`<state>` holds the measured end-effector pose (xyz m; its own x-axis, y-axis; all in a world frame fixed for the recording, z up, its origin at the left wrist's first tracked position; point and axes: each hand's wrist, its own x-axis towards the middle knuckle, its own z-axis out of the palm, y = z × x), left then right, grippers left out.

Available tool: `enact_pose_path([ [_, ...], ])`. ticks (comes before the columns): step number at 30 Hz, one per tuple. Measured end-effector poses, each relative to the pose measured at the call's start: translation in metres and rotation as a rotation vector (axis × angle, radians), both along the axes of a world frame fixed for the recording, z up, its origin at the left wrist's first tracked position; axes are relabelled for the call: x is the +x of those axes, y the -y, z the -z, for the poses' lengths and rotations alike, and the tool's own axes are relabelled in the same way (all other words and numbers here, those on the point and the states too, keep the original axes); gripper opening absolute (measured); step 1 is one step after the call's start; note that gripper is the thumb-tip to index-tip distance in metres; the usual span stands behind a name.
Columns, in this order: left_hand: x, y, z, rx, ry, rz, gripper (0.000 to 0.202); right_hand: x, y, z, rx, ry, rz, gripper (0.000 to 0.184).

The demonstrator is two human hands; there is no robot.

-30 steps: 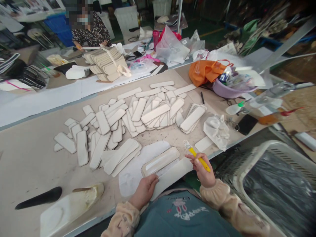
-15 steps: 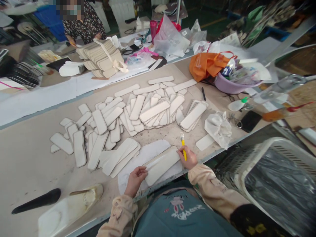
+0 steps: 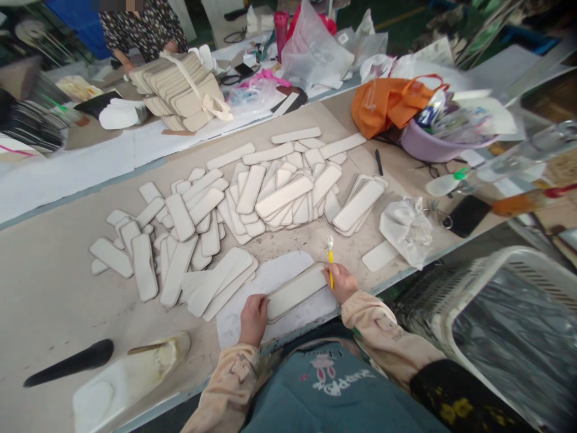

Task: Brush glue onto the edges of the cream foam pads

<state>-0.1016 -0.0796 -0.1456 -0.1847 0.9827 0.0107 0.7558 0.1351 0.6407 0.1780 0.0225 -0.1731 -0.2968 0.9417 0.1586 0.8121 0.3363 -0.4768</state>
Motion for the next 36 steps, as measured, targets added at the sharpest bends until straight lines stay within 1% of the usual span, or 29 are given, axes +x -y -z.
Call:
enact_pose_path([
  [3,0.000,0.000,0.004,0.030,-0.016,0.024,0.014,-0.002,-0.002,0.004,0.024,0.023,0.011,0.016],
  [6,0.001,0.000,0.007,0.047,-0.017,0.017,0.013,-0.003,-0.005,0.006,0.043,0.049,0.016,0.015],
  [9,0.002,0.001,0.008,0.063,-0.003,-0.020,0.012,-0.004,-0.006,0.005,0.052,0.064,0.018,0.015],
  [12,0.000,0.006,0.006,0.078,0.050,-0.046,0.015,-0.005,-0.006,0.004,0.074,0.073,0.016,0.014],
  [15,-0.003,0.017,0.003,0.091,0.096,-0.127,0.020,-0.004,-0.006,0.004,0.120,0.104,0.017,0.013],
  [18,-0.005,0.028,0.001,0.036,0.086,-0.234,0.025,-0.004,-0.004,0.005,0.133,0.127,0.017,0.013],
  [20,-0.005,0.033,0.003,-0.034,0.070,-0.255,0.026,-0.003,-0.003,0.005,0.135,0.135,0.021,0.014],
  [24,-0.001,0.036,0.010,-0.122,0.085,-0.275,0.029,-0.004,-0.003,0.006,0.149,0.160,0.032,0.015],
  [26,0.001,0.035,0.012,-0.130,0.084,-0.276,0.032,-0.004,-0.003,0.006,0.160,0.173,0.031,0.016],
  [28,0.002,0.035,0.012,-0.135,0.064,-0.250,0.035,-0.004,-0.003,0.006,0.167,0.183,0.028,0.016],
  [31,0.002,0.034,0.012,-0.146,0.042,-0.225,0.034,-0.003,-0.003,0.007,0.172,0.197,0.027,0.016],
  [36,0.002,0.033,0.014,-0.153,0.061,-0.245,0.034,-0.003,-0.003,0.009,0.160,0.200,0.034,0.016],
])
